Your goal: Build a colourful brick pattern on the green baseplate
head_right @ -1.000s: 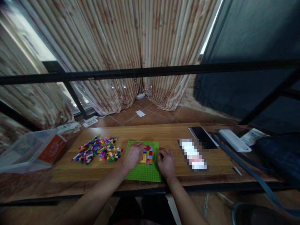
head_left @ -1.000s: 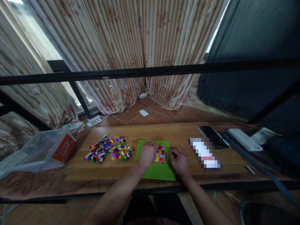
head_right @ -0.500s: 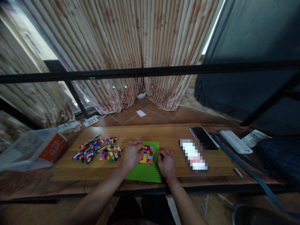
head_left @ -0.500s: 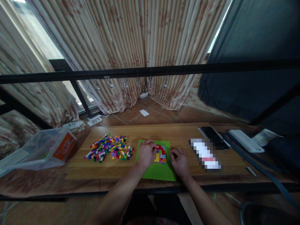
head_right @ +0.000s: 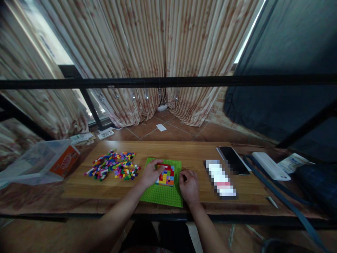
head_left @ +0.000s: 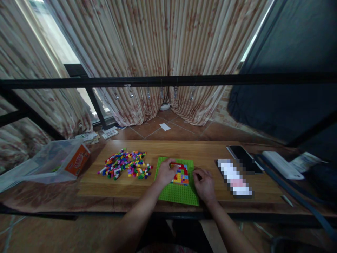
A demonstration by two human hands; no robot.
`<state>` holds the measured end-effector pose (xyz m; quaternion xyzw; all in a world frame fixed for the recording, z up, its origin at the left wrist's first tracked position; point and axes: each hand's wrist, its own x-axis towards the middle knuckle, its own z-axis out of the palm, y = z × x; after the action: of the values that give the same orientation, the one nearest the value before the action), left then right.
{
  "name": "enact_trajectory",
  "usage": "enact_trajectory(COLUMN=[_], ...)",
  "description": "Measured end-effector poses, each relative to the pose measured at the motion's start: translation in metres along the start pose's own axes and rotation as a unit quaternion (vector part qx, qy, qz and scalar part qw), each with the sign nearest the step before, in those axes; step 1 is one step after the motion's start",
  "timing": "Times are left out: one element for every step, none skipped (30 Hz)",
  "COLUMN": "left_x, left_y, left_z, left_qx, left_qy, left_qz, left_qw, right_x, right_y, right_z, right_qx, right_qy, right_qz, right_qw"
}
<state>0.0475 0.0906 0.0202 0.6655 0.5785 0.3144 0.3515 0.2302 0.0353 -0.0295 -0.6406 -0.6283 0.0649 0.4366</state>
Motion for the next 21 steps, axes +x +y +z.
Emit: enact_trajectory(left_x=[0.001, 0.002, 0.003, 0.004, 0.004, 0.005, 0.005, 0.006, 0.006, 0.006, 0.007, 0.008, 0.009, 0.009, 0.01, 0.011, 0.012, 0.013, 0.013, 0.014, 0.014], left_y=[0.001, 0.002, 0.003, 0.004, 0.006, 0.007, 0.009, 0.01, 0.011, 0.011, 0.011, 0.011, 0.011, 0.011, 0.011, 0.011, 0.011, 0.011, 0.011, 0.012, 0.012], left_z=[0.002, 0.003, 0.004, 0.005, 0.006, 0.006, 0.007, 0.007, 0.007, 0.008, 0.008, 0.009, 0.01, 0.01, 0.011, 0.011, 0.011, 0.011, 0.011, 0.01, 0.01], left_qx=[-0.004, -0.008, -0.012, -0.014, -0.016, -0.017, -0.017, -0.017, -0.017, -0.017, -0.018, -0.018, -0.018, -0.018, -0.018, -0.017, -0.017, -0.016, -0.016, -0.016, -0.016], left_qy=[-0.006, -0.009, -0.01, -0.01, -0.008, -0.006, -0.005, -0.003, -0.002, -0.001, 0.001, 0.002, 0.003, 0.003, 0.002, 0.001, 0.0, -0.001, -0.002, -0.003, -0.004], left_qz=[-0.008, -0.016, -0.027, -0.038, -0.05, -0.061, -0.07, -0.076, -0.081, -0.084, -0.087, -0.09, -0.094, -0.098, -0.101, -0.104, -0.106, -0.108, -0.109, -0.109, -0.109], left_qw=[1.0, 1.0, 1.0, 0.999, 0.999, 0.998, 0.997, 0.997, 0.997, 0.996, 0.996, 0.996, 0.995, 0.995, 0.995, 0.994, 0.994, 0.994, 0.994, 0.994, 0.994], right_x=[0.0, 0.0, 0.0, 0.0, 0.0, 0.0, -0.001, -0.001, -0.001, -0.001, -0.001, -0.001, -0.001, -0.001, -0.001, -0.002, -0.002, -0.002, -0.001, 0.001, 0.004], right_y=[0.0, -0.001, -0.001, -0.001, -0.001, -0.001, -0.001, -0.001, -0.001, 0.0, 0.0, 0.001, 0.001, 0.002, 0.002, 0.003, 0.002, 0.002, 0.001, 0.0, -0.002], right_z=[0.0, -0.001, -0.001, -0.001, -0.001, -0.001, -0.001, -0.001, -0.001, -0.001, -0.001, -0.001, 0.0, 0.0, 0.0, 0.0, -0.001, -0.001, -0.002, -0.003, -0.005], right_qx=[0.002, 0.004, 0.005, 0.006, 0.006, 0.006, 0.006, 0.005, 0.005, 0.005, 0.005, 0.005, 0.004, 0.004, 0.003, 0.002, 0.003, 0.006, 0.011, 0.02, 0.033], right_qy=[0.001, 0.001, 0.001, 0.0, -0.001, -0.001, -0.001, -0.001, -0.002, -0.004, -0.006, -0.007, -0.007, -0.006, -0.006, -0.007, -0.01, -0.013, -0.016, -0.017, -0.021], right_qz=[-0.001, -0.001, -0.002, -0.002, -0.002, -0.002, -0.001, 0.0, 0.002, 0.002, 0.003, 0.002, 0.002, 0.002, 0.004, 0.007, 0.011, 0.016, 0.025, 0.04, 0.061], right_qw=[1.0, 1.0, 1.0, 1.0, 1.0, 1.0, 1.0, 1.0, 1.0, 1.0, 1.0, 1.0, 1.0, 1.0, 1.0, 1.0, 1.0, 1.0, 0.999, 0.999, 0.997])
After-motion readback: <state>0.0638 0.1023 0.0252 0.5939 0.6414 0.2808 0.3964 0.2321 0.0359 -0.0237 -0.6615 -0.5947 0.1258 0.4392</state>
